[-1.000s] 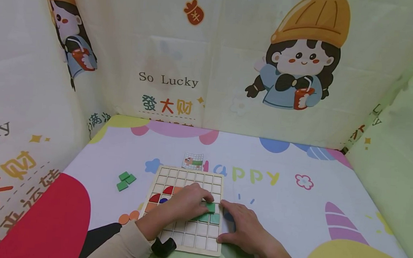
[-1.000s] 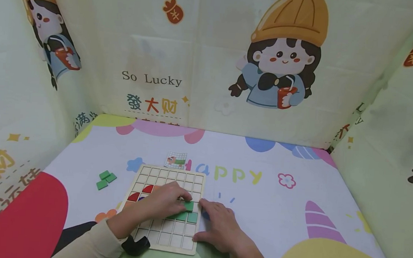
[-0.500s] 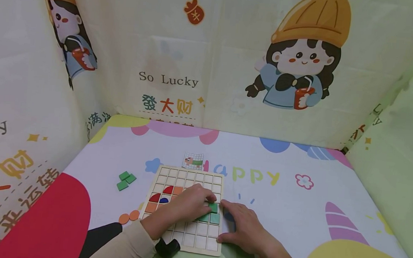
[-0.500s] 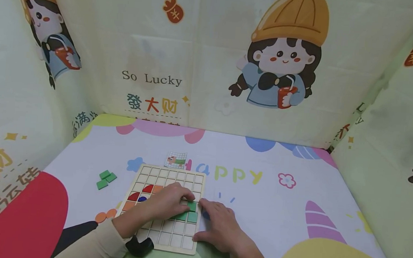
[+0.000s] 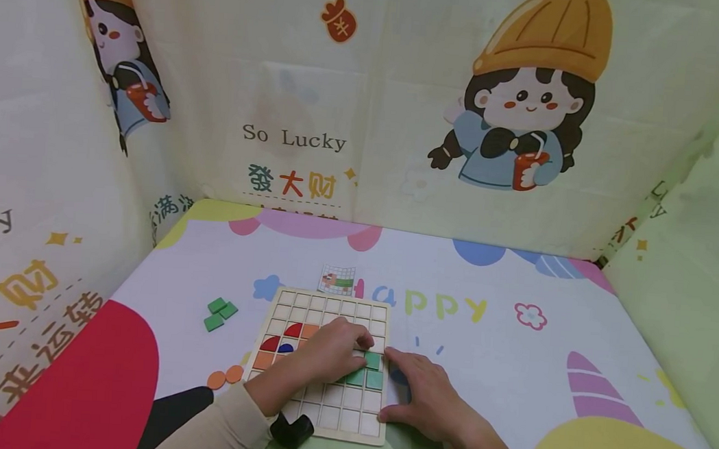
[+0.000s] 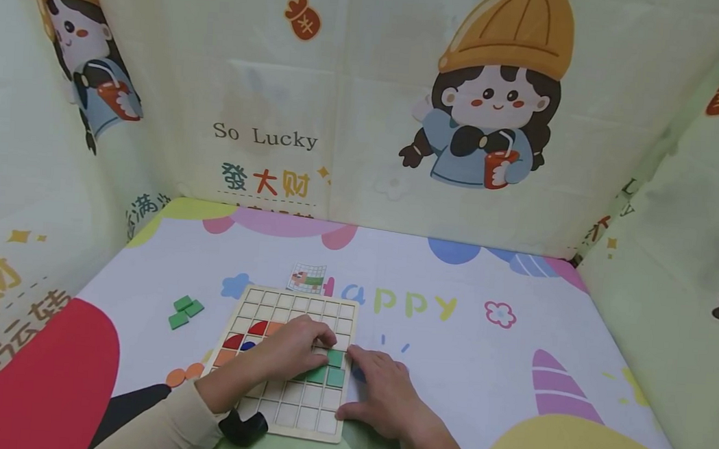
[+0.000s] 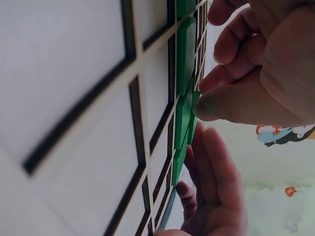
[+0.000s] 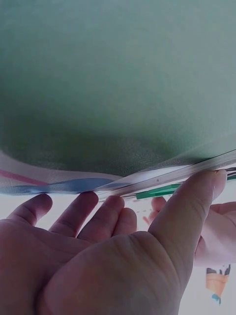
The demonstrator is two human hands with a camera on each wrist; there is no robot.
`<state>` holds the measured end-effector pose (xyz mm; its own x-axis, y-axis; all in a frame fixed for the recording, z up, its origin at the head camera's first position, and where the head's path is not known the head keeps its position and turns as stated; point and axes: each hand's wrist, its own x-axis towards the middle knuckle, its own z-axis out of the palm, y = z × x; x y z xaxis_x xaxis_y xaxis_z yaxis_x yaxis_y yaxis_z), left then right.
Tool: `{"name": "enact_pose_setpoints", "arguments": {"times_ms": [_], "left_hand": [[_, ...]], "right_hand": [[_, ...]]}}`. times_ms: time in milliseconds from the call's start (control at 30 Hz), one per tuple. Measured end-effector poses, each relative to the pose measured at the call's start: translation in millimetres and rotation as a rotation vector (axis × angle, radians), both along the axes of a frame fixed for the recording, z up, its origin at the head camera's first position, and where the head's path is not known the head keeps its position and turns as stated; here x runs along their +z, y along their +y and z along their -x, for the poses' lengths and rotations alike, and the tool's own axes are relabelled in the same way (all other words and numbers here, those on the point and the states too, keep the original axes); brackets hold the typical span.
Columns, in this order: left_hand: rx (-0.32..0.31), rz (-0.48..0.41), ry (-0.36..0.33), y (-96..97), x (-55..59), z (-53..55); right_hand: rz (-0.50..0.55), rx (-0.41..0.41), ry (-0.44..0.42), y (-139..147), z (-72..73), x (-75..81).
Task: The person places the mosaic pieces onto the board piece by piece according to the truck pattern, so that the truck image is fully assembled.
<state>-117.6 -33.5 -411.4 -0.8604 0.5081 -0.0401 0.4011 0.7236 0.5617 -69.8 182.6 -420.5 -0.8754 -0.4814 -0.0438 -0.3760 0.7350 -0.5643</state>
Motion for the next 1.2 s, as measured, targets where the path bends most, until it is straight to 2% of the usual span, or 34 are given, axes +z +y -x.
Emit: {"name": "enact_pose_setpoints", "arguments": {"times_ms": [467,767,933,1200], "left_hand": [[-0.002,-0.009,-0.012,5.3,-0.1,0.9],[-0.026,-0.004,0.017,6.3,-0.1,1.2],[-0.028,-0.010,0.003,6.4,0.4,1.8],[-0.029,-0.035,-0.059,0.4,3.4,4.5]], "right_hand": [[0.006,0.001,-0.009,0.7,0.3,-0.2],[0.006,0.010,0.013,1.3,0.2,-1.2],[0.004,0.011,0.027,1.8,0.0,-1.8],[0.006,0.009,0.025,1.3,0.3,-1.9]]}}
